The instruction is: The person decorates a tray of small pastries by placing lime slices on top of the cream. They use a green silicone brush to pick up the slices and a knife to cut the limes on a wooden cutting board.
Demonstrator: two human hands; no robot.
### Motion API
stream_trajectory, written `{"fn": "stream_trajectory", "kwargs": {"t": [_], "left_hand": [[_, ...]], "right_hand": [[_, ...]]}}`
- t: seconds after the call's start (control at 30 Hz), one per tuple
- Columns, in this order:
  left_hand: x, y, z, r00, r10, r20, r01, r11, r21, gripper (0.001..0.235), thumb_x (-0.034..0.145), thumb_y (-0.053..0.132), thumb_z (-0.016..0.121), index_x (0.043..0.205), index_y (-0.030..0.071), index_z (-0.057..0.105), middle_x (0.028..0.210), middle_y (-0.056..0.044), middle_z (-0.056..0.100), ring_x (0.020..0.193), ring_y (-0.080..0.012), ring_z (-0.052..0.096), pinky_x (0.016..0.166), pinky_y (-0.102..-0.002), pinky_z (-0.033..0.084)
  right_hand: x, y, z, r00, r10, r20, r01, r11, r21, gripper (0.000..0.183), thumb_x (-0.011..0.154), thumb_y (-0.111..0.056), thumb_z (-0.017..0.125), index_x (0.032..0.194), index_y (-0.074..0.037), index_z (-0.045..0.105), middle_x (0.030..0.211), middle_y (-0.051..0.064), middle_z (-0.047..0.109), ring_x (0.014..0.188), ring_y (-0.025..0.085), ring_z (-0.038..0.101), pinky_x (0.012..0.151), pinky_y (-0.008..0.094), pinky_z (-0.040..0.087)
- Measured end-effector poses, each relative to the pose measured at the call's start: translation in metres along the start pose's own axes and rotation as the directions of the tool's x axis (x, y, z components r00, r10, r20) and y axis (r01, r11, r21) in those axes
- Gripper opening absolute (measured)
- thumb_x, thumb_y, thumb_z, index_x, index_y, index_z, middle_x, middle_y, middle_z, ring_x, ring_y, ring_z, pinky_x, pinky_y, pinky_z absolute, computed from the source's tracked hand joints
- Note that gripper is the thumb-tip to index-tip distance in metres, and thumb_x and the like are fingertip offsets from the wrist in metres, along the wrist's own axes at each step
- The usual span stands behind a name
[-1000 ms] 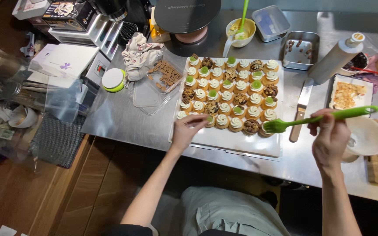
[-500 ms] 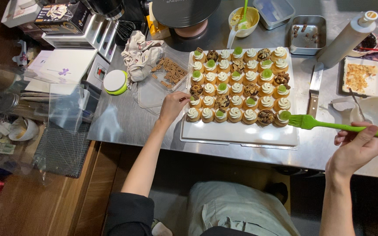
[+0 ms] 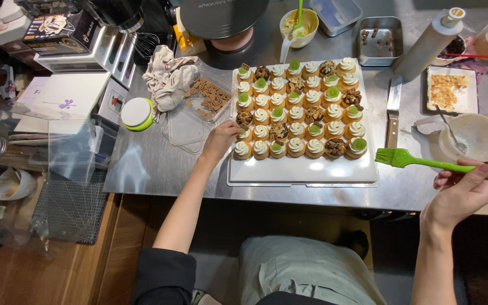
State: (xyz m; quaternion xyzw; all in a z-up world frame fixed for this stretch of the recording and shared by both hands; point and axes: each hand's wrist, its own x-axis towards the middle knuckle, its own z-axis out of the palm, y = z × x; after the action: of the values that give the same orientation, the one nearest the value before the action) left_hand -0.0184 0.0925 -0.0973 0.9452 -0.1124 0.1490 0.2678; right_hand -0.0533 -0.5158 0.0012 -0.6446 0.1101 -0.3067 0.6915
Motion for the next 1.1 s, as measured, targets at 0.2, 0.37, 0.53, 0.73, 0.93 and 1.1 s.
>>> {"fn": "stream_trajectory", "kwargs": {"t": [0.2, 0.37, 0.53, 0.73, 0.93, 1.1], "left_hand": [[-0.004, -0.006, 0.0, 1.0, 0.004, -0.001, -0.004, 1.0, 0.021, 0.014, 0.099, 0.005, 0.09, 0.113, 0.008, 0.091, 0.128, 0.0, 0.08, 0.1, -0.0235, 0.082, 0.077, -0.042, 0.066], [-0.005, 0.01, -0.022, 0.985, -0.095, -0.145, 0.086, 0.994, -0.064, 0.029, 0.104, 0.009, 0.087, 0.133, 0.006, 0.088, 0.147, -0.009, 0.08, 0.127, -0.0282, 0.08, 0.107, -0.043, 0.066], [-0.009, 0.082, -0.076, 0.897, -0.257, -0.36, 0.207, 0.963, -0.171, 0.04, 0.113, 0.022, 0.076, 0.15, 0.006, 0.073, 0.152, -0.018, 0.073, 0.104, -0.0264, 0.082, 0.091, -0.037, 0.072], [-0.06, 0.103, -0.016, 0.488, -0.624, -0.611, 0.278, 0.774, -0.569, 0.043, 0.126, 0.031, 0.043, 0.159, 0.005, 0.053, 0.149, -0.019, 0.067, 0.09, -0.0208, 0.071, 0.066, -0.029, 0.061], [-0.107, 0.086, 0.057, 0.42, -0.696, -0.582, 0.331, 0.715, -0.616, 0.042, 0.126, 0.034, 0.041, 0.155, 0.008, 0.056, 0.142, -0.014, 0.068, 0.084, -0.0189, 0.064, 0.068, -0.032, 0.057], [-0.111, 0.089, 0.061, 0.437, -0.65, -0.622, 0.311, 0.758, -0.574, 0.043, 0.124, 0.036, 0.044, 0.153, 0.006, 0.056, 0.149, -0.015, 0.067, 0.089, -0.0243, 0.068, 0.075, -0.038, 0.059]], "right_hand": [[0.002, -0.003, -0.007, 1.0, 0.012, -0.02, -0.013, 1.0, -0.004, 0.057, 0.134, -0.061, 0.049, 0.122, -0.007, 0.061, 0.088, 0.007, 0.055, 0.073, 0.011, 0.058, 0.059, 0.023, 0.044], [0.017, 0.001, -0.025, 0.995, -0.017, -0.097, 0.017, 1.0, 0.004, 0.054, 0.132, -0.061, 0.048, 0.125, -0.009, 0.06, 0.103, 0.009, 0.063, 0.075, 0.01, 0.058, 0.06, 0.025, 0.045], [0.029, 0.003, -0.047, 0.982, 0.008, -0.19, -0.001, 0.999, 0.039, 0.047, 0.131, -0.055, 0.053, 0.123, -0.009, 0.059, 0.097, 0.004, 0.058, 0.08, 0.007, 0.059, 0.062, 0.02, 0.042], [0.045, 0.018, -0.072, 0.927, 0.104, -0.36, -0.054, 0.988, 0.147, 0.024, 0.127, -0.032, 0.057, 0.119, -0.011, 0.065, 0.1, 0.002, 0.067, 0.08, 0.004, 0.062, 0.062, 0.019, 0.042], [0.058, 0.023, -0.08, 0.907, 0.126, -0.401, -0.05, 0.979, 0.196, 0.017, 0.121, -0.025, 0.061, 0.116, -0.01, 0.066, 0.1, 0.003, 0.067, 0.08, 0.004, 0.063, 0.061, 0.02, 0.04], [0.053, 0.02, -0.062, 0.937, 0.094, -0.338, -0.029, 0.981, 0.192, 0.028, 0.126, -0.035, 0.057, 0.122, -0.009, 0.066, 0.093, 0.004, 0.064, 0.079, 0.008, 0.063, 0.065, 0.023, 0.045]]}}
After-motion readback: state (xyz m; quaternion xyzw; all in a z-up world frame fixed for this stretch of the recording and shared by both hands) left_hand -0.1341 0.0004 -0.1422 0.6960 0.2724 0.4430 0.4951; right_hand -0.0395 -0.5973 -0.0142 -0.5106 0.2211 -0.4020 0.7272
